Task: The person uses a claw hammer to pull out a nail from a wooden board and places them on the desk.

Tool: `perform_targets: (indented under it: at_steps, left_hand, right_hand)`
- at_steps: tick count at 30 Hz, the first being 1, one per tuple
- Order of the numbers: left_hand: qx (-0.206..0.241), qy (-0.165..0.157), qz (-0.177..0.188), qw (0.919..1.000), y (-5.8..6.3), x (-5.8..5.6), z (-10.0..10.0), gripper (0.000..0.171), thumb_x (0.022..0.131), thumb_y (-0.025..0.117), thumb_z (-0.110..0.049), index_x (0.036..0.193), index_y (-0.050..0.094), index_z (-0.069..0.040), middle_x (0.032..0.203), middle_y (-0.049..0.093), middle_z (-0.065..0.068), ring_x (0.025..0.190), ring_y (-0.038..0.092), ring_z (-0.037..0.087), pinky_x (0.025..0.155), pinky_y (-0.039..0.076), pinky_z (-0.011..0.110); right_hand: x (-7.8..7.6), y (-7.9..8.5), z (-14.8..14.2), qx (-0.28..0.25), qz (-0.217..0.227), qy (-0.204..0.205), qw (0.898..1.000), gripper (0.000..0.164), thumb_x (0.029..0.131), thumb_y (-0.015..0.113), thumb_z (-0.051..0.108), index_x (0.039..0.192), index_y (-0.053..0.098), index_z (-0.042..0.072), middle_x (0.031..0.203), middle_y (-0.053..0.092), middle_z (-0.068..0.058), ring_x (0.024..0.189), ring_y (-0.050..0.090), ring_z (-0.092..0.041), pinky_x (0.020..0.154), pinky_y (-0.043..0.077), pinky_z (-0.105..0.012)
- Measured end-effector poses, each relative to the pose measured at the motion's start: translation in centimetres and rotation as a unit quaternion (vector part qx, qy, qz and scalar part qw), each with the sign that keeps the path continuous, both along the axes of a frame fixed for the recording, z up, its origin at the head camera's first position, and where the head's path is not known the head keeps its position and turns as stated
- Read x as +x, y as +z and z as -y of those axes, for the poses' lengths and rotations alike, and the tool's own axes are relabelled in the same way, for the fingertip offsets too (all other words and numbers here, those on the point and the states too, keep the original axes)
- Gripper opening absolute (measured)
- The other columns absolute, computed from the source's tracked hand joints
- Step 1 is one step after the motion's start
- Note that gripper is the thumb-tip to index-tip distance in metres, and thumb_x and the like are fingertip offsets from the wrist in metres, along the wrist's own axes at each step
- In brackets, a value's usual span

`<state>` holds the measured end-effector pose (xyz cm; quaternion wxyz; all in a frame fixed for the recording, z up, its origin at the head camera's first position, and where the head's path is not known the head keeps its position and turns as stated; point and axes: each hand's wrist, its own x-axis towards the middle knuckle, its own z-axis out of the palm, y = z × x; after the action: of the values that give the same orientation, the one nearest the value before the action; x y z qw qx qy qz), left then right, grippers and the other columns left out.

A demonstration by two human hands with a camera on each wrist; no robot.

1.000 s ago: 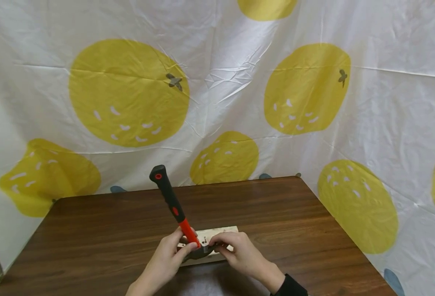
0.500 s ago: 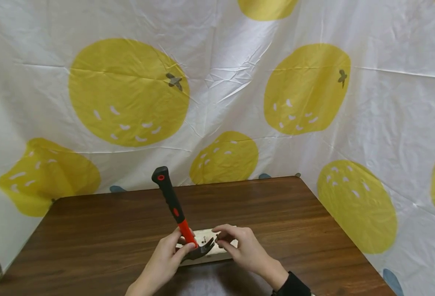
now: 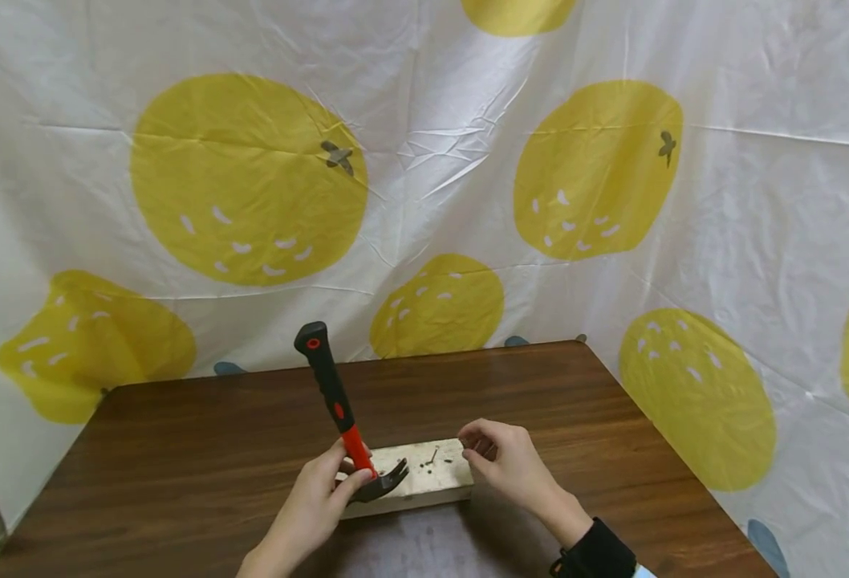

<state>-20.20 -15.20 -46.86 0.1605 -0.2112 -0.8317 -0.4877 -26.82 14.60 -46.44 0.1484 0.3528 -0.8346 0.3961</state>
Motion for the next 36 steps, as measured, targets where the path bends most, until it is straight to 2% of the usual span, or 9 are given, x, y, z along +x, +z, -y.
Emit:
perform_targets:
  at_steps: [5, 12, 17, 22, 29, 36]
  left_hand:
    - [-0.007, 0.005, 0.000, 1.0000, 0.1, -0.2, 0.0, 0.020, 0.093, 0.074, -0.005, 0.107, 0.063, -0.014, 0.093, 0.070, -0.001, 0.082, 0.069, 0.016, 0.066, 0.056, 0.031]
    - [-0.016, 0.016, 0.006, 0.9997, 0.2, -0.3, 0.1, 0.018, 0.093, 0.074, -0.008, 0.106, 0.063, -0.016, 0.093, 0.070, -0.002, 0.081, 0.068, 0.015, 0.066, 0.055, 0.030]
    - [-0.020, 0.027, 0.006, 0.9994, 0.3, -0.2, 0.3, 0.019, 0.093, 0.074, -0.008, 0.105, 0.063, -0.017, 0.091, 0.070, -0.003, 0.079, 0.068, 0.012, 0.067, 0.053, 0.030]
    - [-0.019, 0.036, 0.018, 0.9990, 0.3, -0.1, 0.4, 0.020, 0.092, 0.075, -0.007, 0.104, 0.064, -0.018, 0.090, 0.069, -0.003, 0.078, 0.066, 0.011, 0.066, 0.052, 0.029]
    - [-0.018, 0.032, 0.010, 0.9993, 0.1, -0.1, 0.5, 0.020, 0.092, 0.075, -0.007, 0.104, 0.064, -0.018, 0.089, 0.070, -0.004, 0.078, 0.066, 0.011, 0.066, 0.052, 0.029]
    - [-0.019, 0.030, 0.015, 0.9993, 0.1, -0.1, 0.5, 0.019, 0.092, 0.074, -0.006, 0.105, 0.063, -0.016, 0.091, 0.071, -0.002, 0.080, 0.068, 0.013, 0.067, 0.052, 0.030]
  right_hand:
    - [-0.3, -0.2, -1.1, 0.027, 0.028, -0.050, 0.998, 0.022, 0.087, 0.075, -0.009, 0.099, 0.072, 0.009, 0.086, 0.069, 0.002, 0.073, 0.064, -0.009, 0.062, 0.055, -0.026]
    - [-0.7, -0.7, -2.8, 0.087, 0.052, -0.106, 0.989, 0.022, 0.085, 0.074, -0.006, 0.098, 0.073, 0.012, 0.085, 0.071, 0.003, 0.072, 0.062, -0.006, 0.063, 0.053, -0.027]
    - [-1.4, -0.9, -4.1, 0.104, 0.053, -0.128, 0.985, 0.023, 0.083, 0.074, -0.009, 0.095, 0.072, 0.010, 0.082, 0.069, 0.003, 0.072, 0.062, -0.009, 0.063, 0.052, -0.027]
    - [-2.0, -1.3, -5.4, 0.111, 0.073, -0.144, 0.981, 0.022, 0.081, 0.074, -0.010, 0.096, 0.072, 0.005, 0.081, 0.069, 0.002, 0.073, 0.064, -0.013, 0.063, 0.053, -0.029]
    - [-2.6, -2.1, -6.6, 0.140, 0.099, -0.189, 0.967, 0.020, 0.080, 0.074, -0.011, 0.093, 0.073, 0.005, 0.080, 0.068, -0.002, 0.074, 0.063, -0.017, 0.066, 0.054, -0.038]
    - [-3.4, -2.1, -7.6, 0.168, 0.118, -0.218, 0.954, 0.017, 0.080, 0.077, -0.008, 0.089, 0.072, 0.006, 0.076, 0.065, -0.001, 0.071, 0.062, -0.018, 0.063, 0.054, -0.039]
